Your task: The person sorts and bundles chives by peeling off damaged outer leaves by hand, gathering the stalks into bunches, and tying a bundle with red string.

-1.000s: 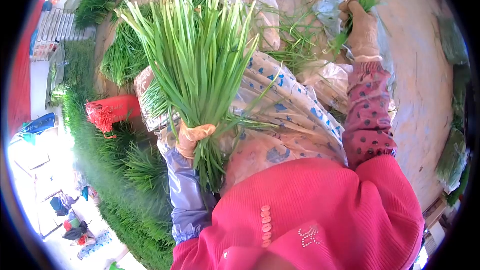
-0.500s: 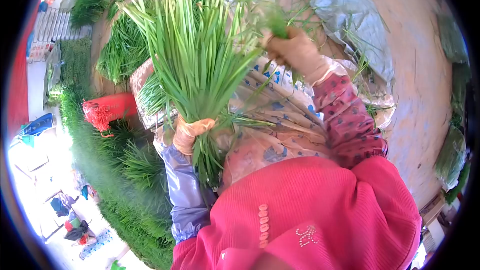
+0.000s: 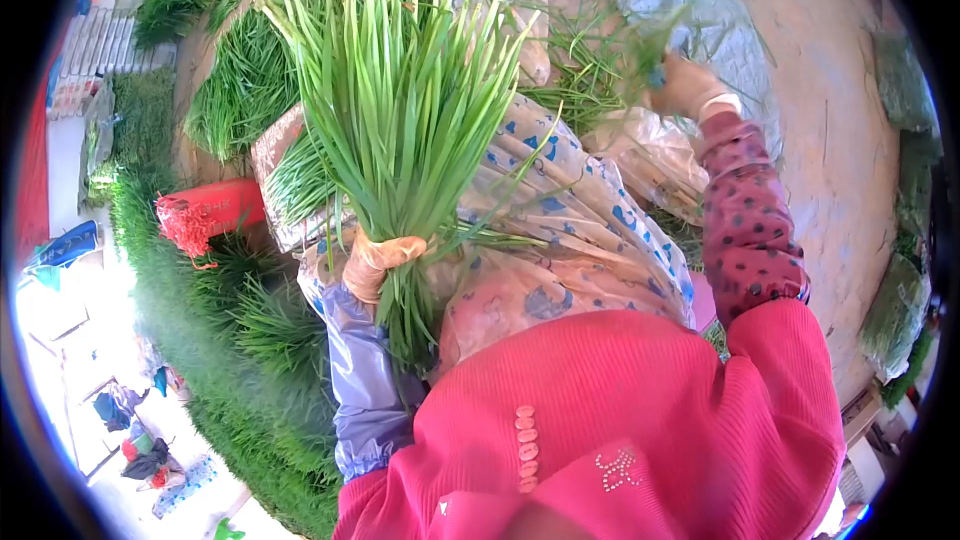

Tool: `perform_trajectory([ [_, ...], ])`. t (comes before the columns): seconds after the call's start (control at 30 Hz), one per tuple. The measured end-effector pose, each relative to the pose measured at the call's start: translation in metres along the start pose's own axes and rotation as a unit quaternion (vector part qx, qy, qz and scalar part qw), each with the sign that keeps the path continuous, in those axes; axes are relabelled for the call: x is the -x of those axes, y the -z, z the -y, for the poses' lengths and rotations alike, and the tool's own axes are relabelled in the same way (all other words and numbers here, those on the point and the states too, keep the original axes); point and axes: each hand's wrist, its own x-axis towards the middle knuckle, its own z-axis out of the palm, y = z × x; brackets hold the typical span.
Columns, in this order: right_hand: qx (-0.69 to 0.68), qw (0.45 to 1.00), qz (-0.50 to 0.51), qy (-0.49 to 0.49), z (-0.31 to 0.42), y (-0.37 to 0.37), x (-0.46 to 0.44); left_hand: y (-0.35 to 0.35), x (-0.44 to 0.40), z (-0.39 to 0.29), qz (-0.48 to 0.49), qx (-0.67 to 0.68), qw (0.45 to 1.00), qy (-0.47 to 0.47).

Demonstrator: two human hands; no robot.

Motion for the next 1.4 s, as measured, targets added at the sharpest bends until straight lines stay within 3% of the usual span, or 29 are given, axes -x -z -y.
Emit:
perform_trajectory([
  [0.03,0.015,1.0,0.01,0.0,0.009,0.007,0.006,0.014,-0.012,-0.015,-0.002,0.071,0.997,0.035],
  [0.07,0.029,0.999,0.02,0.0,0.025,0.017,0.011,0.047,-0.037,-0.046,0.012,0.24,0.964,0.115],
  [0.1,-0.145,0.988,-0.03,0.037,0.041,0.022,0.02,0.084,-0.062,-0.083,0.022,0.408,0.89,0.201],
  [0.13,-0.317,0.943,-0.076,0.069,0.059,0.025,0.03,0.11,-0.082,-0.109,0.025,0.497,0.83,0.252],
  [0.17,-0.365,0.907,-0.141,0.158,0.08,0.027,0.042,0.129,-0.098,-0.128,0.028,0.55,0.788,0.276],
  [0.2,-0.407,0.856,-0.207,0.244,0.101,0.031,0.051,0.142,-0.11,-0.139,0.023,0.581,0.762,0.285],
  [0.27,-0.348,0.851,-0.219,0.326,0.133,0.04,0.06,0.153,-0.126,-0.153,-0.025,0.637,0.71,0.299],
  [0.4,-0.252,0.867,-0.197,0.383,0.16,0.031,0.053,0.147,-0.124,-0.156,-0.03,0.664,0.693,0.28],
  [0.47,-0.254,0.866,-0.032,0.43,0.163,0.027,0.054,0.146,-0.12,-0.155,-0.026,0.662,0.703,0.259],
  [0.5,-0.257,0.858,-0.045,0.443,0.163,0.021,0.052,0.146,-0.119,-0.155,-0.027,0.662,0.702,0.261],
  [0.53,-0.257,0.857,-0.042,0.444,0.162,0.013,0.051,0.148,-0.118,-0.156,-0.017,0.669,0.693,0.268],
  [0.6,-0.546,0.754,0.059,0.362,0.156,0.0,0.052,0.15,-0.117,-0.158,-0.006,0.677,0.681,0.281],
  [0.63,-0.615,0.727,0.162,0.259,0.151,0.0,0.052,0.152,-0.119,-0.158,0.002,0.665,0.693,0.278],
  [0.7,-0.616,0.74,0.179,0.199,0.148,0.005,0.05,0.148,-0.118,-0.149,0.032,0.63,0.729,0.267],
  [0.77,-0.638,0.738,0.19,0.112,0.148,0.019,0.054,0.143,-0.116,-0.15,0.024,0.638,0.722,0.268],
  [0.8,-0.637,0.738,0.192,0.113,0.145,0.009,0.047,0.143,-0.119,-0.154,0.016,0.646,0.716,0.265],
  [0.87,-0.854,0.474,0.203,0.066,0.129,-0.019,0.017,0.146,-0.124,-0.159,0.0,0.655,0.709,0.259],
  [0.9,-0.89,0.414,0.19,0.014,0.122,-0.015,0.009,0.141,-0.121,-0.154,0.014,0.66,0.703,0.265],
  [0.97,-0.962,0.211,0.172,-0.009,0.093,-0.023,-0.025,0.14,-0.118,-0.153,0.028,0.665,0.695,0.272],
  [1.03,-0.982,0.163,0.068,0.07,0.064,-0.021,-0.037,0.143,-0.12,-0.159,0.004,0.655,0.701,0.282],
  [1.07,-0.981,0.165,0.069,0.071,0.052,-0.018,-0.039,0.144,-0.12,-0.162,-0.005,0.652,0.703,0.285],
  [1.13,-0.925,0.347,-0.153,0.033,0.043,-0.001,-0.039,0.144,-0.12,-0.165,-0.008,0.693,0.643,0.325],
  [1.17,-0.924,0.348,-0.151,0.035,0.044,0.003,-0.037,0.143,-0.122,-0.163,-0.011,0.694,0.643,0.324],
  [1.2,-0.808,0.57,-0.14,0.052,0.054,0.011,-0.018,0.142,-0.123,-0.161,-0.008,0.693,0.642,0.328],
  [1.23,-0.641,0.756,-0.119,0.063,0.066,0.014,0.002,0.14,-0.122,-0.161,-0.003,0.692,0.64,0.335],
  [1.3,-0.491,0.835,-0.083,0.233,0.109,0.016,0.035,0.151,-0.13,-0.173,-0.013,0.699,0.63,0.338],
  [1.4,-0.371,0.793,-0.184,0.447,0.176,0.011,0.076,0.156,-0.139,-0.179,-0.02,0.693,0.641,0.329],
])
